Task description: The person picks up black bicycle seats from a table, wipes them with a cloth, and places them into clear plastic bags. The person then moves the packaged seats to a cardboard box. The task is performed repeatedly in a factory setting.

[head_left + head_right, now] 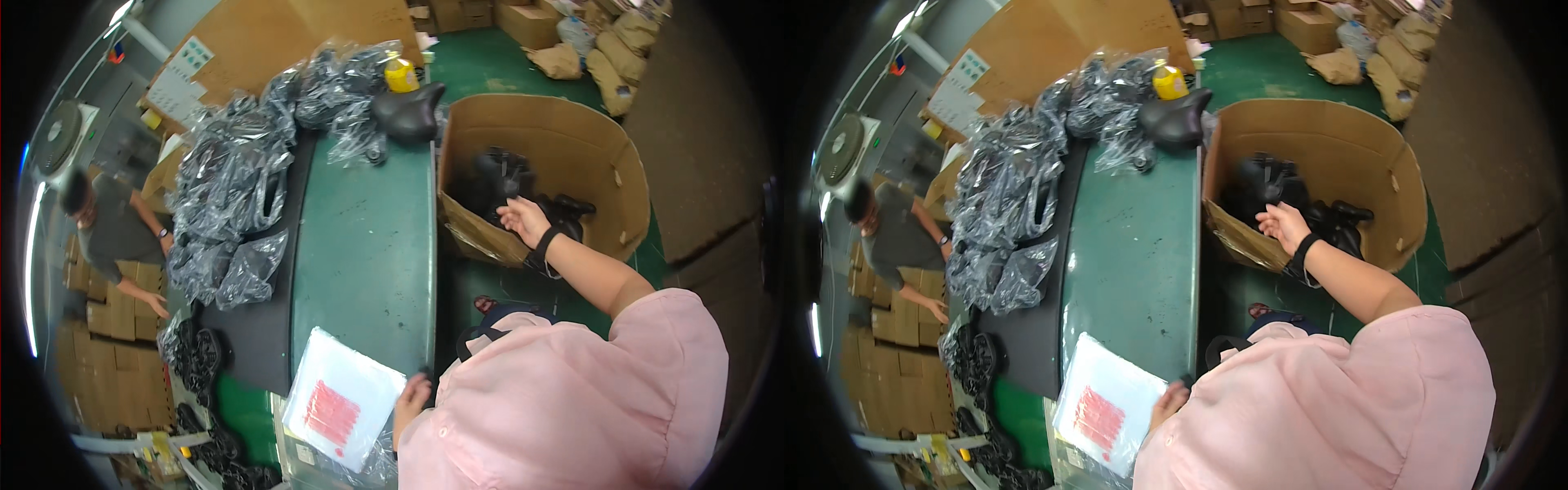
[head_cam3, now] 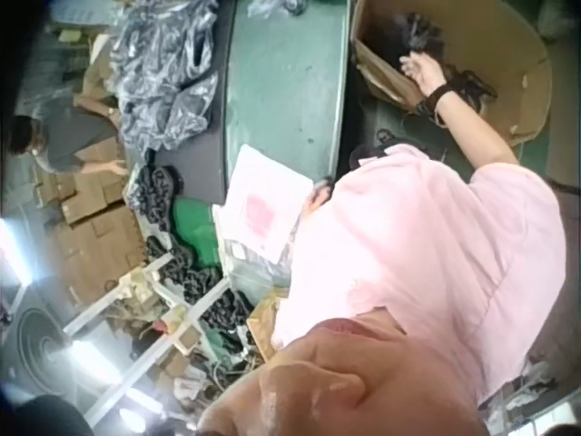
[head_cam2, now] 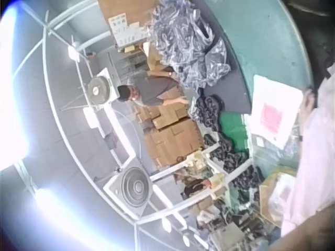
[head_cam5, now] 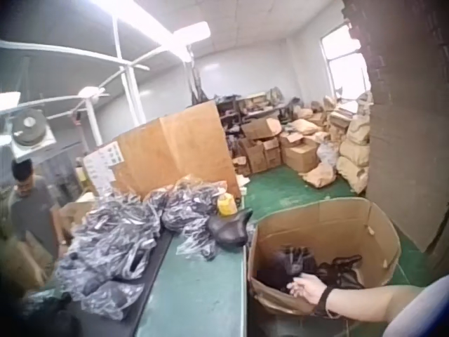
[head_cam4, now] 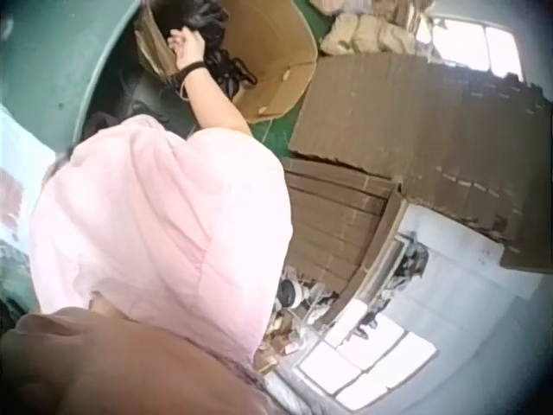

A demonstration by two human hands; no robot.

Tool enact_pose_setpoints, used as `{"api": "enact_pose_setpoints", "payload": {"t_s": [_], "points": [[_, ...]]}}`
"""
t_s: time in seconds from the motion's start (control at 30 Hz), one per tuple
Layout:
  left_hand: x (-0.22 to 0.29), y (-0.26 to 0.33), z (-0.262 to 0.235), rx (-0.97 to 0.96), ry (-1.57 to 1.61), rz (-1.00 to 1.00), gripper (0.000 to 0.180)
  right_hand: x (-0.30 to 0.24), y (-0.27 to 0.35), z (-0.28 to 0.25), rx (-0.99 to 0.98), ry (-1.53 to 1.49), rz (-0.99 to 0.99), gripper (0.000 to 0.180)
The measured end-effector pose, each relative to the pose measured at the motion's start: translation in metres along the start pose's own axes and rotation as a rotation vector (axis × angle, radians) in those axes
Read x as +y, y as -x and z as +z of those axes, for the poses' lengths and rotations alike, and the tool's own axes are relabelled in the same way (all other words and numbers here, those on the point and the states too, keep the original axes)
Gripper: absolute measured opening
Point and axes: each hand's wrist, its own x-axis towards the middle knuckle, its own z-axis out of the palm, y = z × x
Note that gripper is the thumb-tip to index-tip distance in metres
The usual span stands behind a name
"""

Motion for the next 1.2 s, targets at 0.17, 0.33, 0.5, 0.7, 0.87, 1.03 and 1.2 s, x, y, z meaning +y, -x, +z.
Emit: {"api": "enact_pose_setpoints", "payload": {"t_s": [0.17,0.33,0.5,0.7,0.87,1.03,1.2], "points": [[-0.025,0.035,0.027,0.128,-0.255,-0.003,0.039,0.005,0.025,0.053,-0.91,1.009,0.306,0.01],[-0.007,0.077,0.062,0.368,-0.13,-0.185,0.037,-0.005,0.034,0.061,-1.448,1.335,0.194,0.019],[0.009,0.099,0.111,0.512,-0.047,-0.257,0.034,0.007,-0.021,0.054,-1.69,1.508,0.298,0.03],[0.04,0.126,0.156,0.674,-0.006,-0.261,0.032,-0.007,-0.019,0.108,-1.674,1.483,0.631,0.037],[0.06,0.145,0.173,0.735,-0.041,-0.174,0.03,0.011,-0.002,0.149,-1.706,1.447,0.623,0.036],[0.061,0.155,0.172,0.731,-0.141,-0.121,0.03,0.043,0.032,0.18,-1.762,1.384,0.613,0.035],[0.031,0.148,0.124,0.513,-0.054,-0.454,0.045,0.066,0.072,0.198,-1.744,1.36,0.584,0.034]]}}
